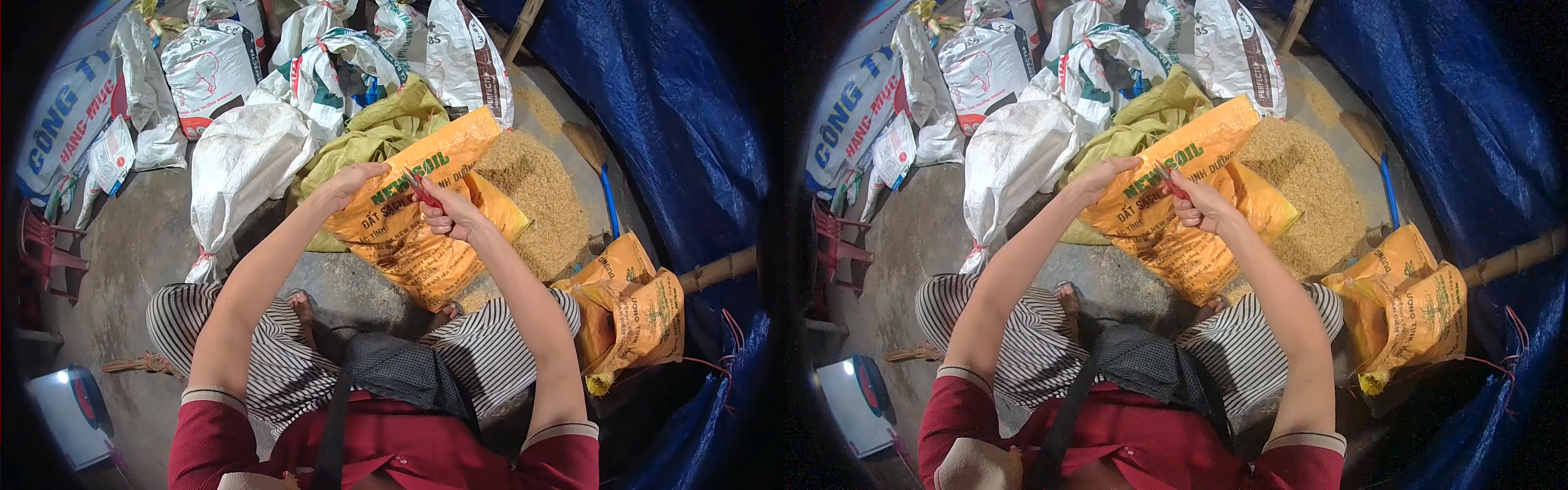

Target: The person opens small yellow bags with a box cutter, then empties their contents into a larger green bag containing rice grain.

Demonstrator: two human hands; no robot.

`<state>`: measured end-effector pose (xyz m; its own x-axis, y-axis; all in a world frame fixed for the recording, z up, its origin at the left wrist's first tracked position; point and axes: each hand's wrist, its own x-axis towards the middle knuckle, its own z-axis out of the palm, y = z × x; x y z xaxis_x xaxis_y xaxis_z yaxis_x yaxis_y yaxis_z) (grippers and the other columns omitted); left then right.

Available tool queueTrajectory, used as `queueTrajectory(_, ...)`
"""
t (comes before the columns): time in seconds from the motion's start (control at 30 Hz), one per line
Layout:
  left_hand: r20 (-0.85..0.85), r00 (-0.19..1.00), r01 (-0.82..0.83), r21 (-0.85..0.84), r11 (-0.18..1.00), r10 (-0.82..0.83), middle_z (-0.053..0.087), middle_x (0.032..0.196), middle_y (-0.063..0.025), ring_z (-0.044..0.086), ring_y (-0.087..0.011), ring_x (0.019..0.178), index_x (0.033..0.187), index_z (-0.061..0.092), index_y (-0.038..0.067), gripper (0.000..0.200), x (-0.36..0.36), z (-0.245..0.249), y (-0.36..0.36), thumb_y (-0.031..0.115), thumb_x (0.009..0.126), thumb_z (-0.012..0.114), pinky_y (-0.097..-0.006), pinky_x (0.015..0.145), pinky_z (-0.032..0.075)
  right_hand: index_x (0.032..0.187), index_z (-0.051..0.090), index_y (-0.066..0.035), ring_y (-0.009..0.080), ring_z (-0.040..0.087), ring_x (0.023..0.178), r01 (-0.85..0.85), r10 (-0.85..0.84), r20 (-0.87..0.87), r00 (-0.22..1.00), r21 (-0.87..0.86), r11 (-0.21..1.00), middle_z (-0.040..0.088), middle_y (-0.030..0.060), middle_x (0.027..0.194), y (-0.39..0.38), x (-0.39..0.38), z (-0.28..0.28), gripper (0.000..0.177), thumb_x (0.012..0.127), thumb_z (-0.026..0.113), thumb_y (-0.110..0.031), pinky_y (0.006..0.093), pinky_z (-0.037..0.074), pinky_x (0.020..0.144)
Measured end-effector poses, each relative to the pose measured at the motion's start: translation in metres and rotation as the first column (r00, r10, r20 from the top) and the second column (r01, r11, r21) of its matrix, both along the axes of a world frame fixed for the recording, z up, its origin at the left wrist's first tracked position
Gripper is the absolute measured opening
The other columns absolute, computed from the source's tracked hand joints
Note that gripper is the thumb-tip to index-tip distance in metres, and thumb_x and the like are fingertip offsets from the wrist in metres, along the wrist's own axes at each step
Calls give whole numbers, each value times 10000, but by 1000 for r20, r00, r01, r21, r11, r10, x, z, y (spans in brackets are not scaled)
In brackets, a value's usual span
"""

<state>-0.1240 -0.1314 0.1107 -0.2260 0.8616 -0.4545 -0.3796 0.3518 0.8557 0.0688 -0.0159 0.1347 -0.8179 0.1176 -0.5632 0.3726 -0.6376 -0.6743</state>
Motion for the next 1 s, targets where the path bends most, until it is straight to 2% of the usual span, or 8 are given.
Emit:
queueTrajectory(0.17, -8, 1000, -17, -4, 1000, 17, 528, 1169, -116, 507, -181, 1052, 1172, 494, 2, 375, 6, 15, -2, 249, 890, 483, -309, 891, 415, 883, 493, -65, 35, 249, 359, -17, 10, -34, 999, -216, 976, 317, -60, 483, 5, 0, -4, 365, 901, 424, -423, 182, 171, 308)
queueTrajectory(0.37, 61, 998, 14, -3, 1000, -13, 542, 1142, -115, 527, -183, 1016, 1163, 494, 4, 355, 7, 16, -2, 238, 897, 472, -311, 877, 429, 872, 509, -68, 32, 243, 351, -8, -19, -95, 995, -278, 960, 323, -54, 485, 1, -3, -7, 334, 909, 424, -388, 173, 186, 307)
queueTrajectory(0.53, 97, 995, 35, -13, 999, -33, 545, 1144, -123, 537, -187, 1004, 1157, 503, 8, 361, 11, 23, -5, 254, 895, 472, -308, 880, 424, 840, 502, -73, 45, 243, 367, -7, -15, -95, 995, -221, 975, 319, -53, 487, -1, -10, -10, 318, 897, 461, -384, 191, 194, 332)
queueTrajectory(0.7, -4, 1000, 9, 4, 1000, -9, 535, 1166, -117, 529, -191, 1023, 1157, 507, 8, 361, 14, 26, -7, 248, 889, 474, -311, 887, 417, 851, 498, -81, 39, 251, 359, -23, 7, -137, 991, -117, 993, 330, -47, 499, -5, -12, -9, 284, 906, 452, -356, 187, 188, 324)
queueTrajectory(0.8, -81, 997, 1, 24, 1000, 1, 538, 1160, -111, 528, -190, 1022, 1148, 509, 0, 349, 9, 12, -3, 231, 889, 471, -312, 875, 425, 842, 487, -87, 41, 244, 355, -17, 16, -145, 989, -2, 1000, 324, -46, 497, -8, -12, -4, 270, 910, 447, -345, 189, 181, 328)
queueTrajectory(0.9, -11, 998, -54, -8, 998, 54, 570, 1110, -111, 553, -189, 972, 1114, 545, 7, 313, 2, -11, 4, 210, 891, 463, -305, 859, 430, 837, 484, -89, 42, 231, 353, 8, -3, -156, 988, 31, 999, 317, -53, 493, -9, -13, 10, 265, 915, 440, -338, 186, 180, 331)
queueTrajectory(0.97, 40, 997, -64, -38, 997, 65, 572, 1099, -110, 549, -189, 972, 1101, 554, 9, 309, 1, -9, 0, 217, 888, 471, -304, 863, 426, 834, 484, -87, 38, 223, 353, 173, -197, -340, 920, -100, 980, 311, -64, 493, 2, -15, 33, 261, 917, 436, -330, 182, 180, 330)
queueTrajectory(1.0, 87, 994, -67, -68, 995, 73, 573, 1088, -109, 544, -188, 971, 1088, 563, 10, 307, 1, -7, -1, 225, 885, 479, -303, 867, 423, 834, 484, -87, 38, 223, 353, 170, -192, -338, 921, -95, 981, 311, -64, 493, 9, -12, 45, 261, 917, 436, -330, 182, 180, 330)
